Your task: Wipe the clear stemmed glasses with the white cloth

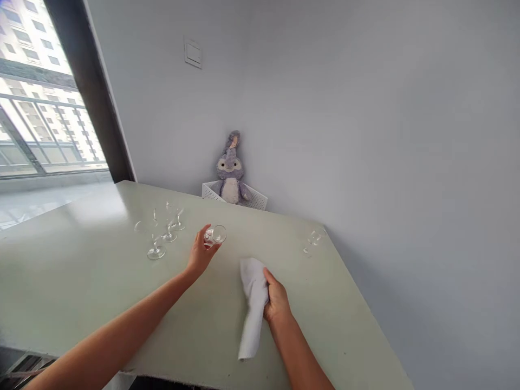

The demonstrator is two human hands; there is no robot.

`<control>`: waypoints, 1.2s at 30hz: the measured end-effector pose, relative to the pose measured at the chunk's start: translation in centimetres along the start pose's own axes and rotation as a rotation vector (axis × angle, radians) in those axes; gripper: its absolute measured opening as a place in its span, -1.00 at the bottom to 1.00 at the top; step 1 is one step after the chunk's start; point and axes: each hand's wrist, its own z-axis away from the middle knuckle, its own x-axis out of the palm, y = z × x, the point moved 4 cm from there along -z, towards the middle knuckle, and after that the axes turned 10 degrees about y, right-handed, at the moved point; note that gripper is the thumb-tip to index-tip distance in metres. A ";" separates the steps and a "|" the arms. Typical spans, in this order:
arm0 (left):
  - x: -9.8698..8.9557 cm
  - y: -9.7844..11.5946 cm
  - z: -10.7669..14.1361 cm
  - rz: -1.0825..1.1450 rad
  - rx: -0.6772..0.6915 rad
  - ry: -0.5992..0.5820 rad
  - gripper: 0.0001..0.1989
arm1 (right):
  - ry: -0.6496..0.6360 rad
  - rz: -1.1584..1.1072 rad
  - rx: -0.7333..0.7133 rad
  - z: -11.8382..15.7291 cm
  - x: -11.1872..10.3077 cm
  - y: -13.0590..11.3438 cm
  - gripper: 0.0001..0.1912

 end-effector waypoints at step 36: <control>0.6 3.0 2.5 -0.074 0.529 -0.546 -0.48 | -0.574 0.557 -0.572 3.2 6.7 -0.6 -0.77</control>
